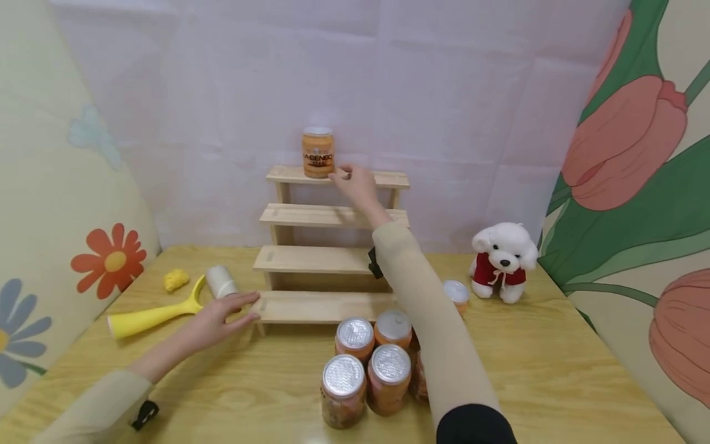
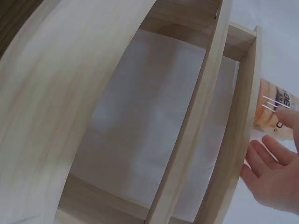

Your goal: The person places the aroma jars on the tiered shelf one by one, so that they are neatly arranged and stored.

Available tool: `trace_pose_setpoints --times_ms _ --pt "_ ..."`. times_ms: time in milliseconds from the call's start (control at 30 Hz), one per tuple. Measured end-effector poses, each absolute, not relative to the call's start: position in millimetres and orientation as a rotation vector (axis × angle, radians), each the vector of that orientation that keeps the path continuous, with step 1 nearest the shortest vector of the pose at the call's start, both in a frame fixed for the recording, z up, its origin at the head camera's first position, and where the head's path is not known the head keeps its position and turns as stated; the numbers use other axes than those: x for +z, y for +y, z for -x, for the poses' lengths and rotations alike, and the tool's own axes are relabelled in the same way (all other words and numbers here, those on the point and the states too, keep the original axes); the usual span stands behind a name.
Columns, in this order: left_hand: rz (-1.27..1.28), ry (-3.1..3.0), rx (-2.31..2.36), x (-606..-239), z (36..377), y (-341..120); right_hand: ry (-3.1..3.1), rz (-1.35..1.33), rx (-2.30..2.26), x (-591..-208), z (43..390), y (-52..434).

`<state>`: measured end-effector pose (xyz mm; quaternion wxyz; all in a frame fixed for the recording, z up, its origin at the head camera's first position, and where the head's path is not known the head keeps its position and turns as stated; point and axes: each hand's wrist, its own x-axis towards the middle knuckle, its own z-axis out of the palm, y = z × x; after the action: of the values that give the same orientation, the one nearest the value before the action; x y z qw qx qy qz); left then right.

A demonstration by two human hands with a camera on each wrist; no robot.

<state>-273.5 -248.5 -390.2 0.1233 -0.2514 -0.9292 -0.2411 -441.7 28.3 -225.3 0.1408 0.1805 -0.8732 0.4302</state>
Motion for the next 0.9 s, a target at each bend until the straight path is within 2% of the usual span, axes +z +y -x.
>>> trace_pose_setpoints --times_ms 533,900 --pt "0.762 -2.709 -0.800 -387.1 286.4 -246.0 -2.491 -0.763 1.309 -222.0 414.8 90.4" --pt "0.779 -2.724 -0.803 -388.4 293.4 -249.2 -2.530 -0.735 1.319 -238.6 398.5 145.0"
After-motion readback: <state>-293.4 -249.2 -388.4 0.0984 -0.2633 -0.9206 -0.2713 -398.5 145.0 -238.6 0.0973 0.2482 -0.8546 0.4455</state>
